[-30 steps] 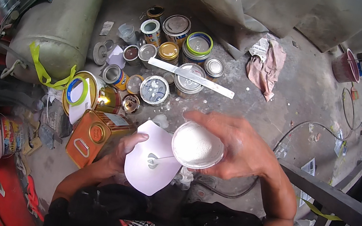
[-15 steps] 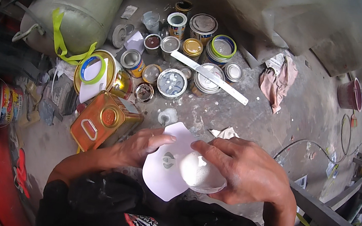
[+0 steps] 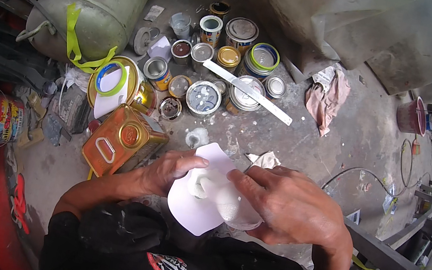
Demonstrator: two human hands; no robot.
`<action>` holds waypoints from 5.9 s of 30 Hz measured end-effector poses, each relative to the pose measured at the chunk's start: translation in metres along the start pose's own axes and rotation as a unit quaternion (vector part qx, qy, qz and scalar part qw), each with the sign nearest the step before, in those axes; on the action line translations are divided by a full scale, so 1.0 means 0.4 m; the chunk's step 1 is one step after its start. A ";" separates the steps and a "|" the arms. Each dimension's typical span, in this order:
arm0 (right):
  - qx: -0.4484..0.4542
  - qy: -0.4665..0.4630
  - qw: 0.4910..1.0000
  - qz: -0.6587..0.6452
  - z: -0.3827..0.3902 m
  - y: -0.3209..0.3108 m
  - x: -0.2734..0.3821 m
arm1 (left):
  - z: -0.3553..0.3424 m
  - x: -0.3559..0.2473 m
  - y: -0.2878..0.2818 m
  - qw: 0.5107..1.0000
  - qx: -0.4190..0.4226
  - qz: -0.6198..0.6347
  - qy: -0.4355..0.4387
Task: The person sits on the floor surrounded by paint cans and mixes a white substance in a small container using a metal spatula. They then pour the mixture into a larger metal can, seal it with a lid, and clean their hands with a cloth.
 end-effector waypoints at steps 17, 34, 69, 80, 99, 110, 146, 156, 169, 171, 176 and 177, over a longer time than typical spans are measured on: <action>0.057 0.018 0.998 0.010 -0.001 -0.015 0.029 | -0.012 -0.018 -0.005 1.000 -0.009 0.003 0.024; 0.105 0.021 0.994 0.037 -0.019 -0.042 0.055 | -0.017 -0.019 -0.007 1.000 -0.009 -0.015 0.024; 0.160 0.019 0.986 0.048 -0.069 -0.046 0.072 | -0.011 -0.016 -0.003 1.000 -0.001 -0.011 0.008; 0.165 0.008 0.986 0.014 -0.077 -0.050 0.070 | -0.007 -0.010 0.001 1.000 0.003 0.000 -0.002; -0.228 0.111 0.955 -0.156 0.012 0.033 -0.285 | 0.028 0.009 -0.020 1.000 -0.013 -0.003 0.010; -0.286 0.168 0.927 -0.177 -0.339 0.416 -0.541 | 0.054 0.016 0.037 0.999 0.021 0.044 0.017; -0.160 -0.081 0.945 -0.272 -0.051 0.161 -0.153 | 0.083 0.074 0.070 0.973 0.112 -0.166 -0.115; -0.236 -0.030 0.835 -0.496 -0.032 0.157 -0.234 | 0.090 0.101 0.014 0.970 -0.039 -0.034 -0.237; -0.378 0.095 0.817 -0.426 -0.022 0.162 -0.392 | 0.090 0.109 0.028 0.972 -0.038 -0.014 -0.232; -0.401 0.122 0.839 -0.346 -0.064 0.206 -0.451 | 0.095 0.106 0.025 0.972 -0.038 -0.024 -0.229; -0.416 0.159 0.841 -0.306 -0.152 0.309 -0.507 | 0.086 0.105 0.030 0.977 -0.030 -0.032 -0.210; -0.417 0.161 0.841 -0.304 -0.170 0.328 -0.514 | 0.087 0.105 0.030 0.977 -0.029 -0.030 -0.210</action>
Point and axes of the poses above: each hand's wrist, its own z-axis away from the middle knuckle, its own y-axis out of the palm, x = y × z, the point moved 8 cm from there along -z, towards the middle knuckle, and after that the axes turned 10 degrees about x, right-handed, at the moved point
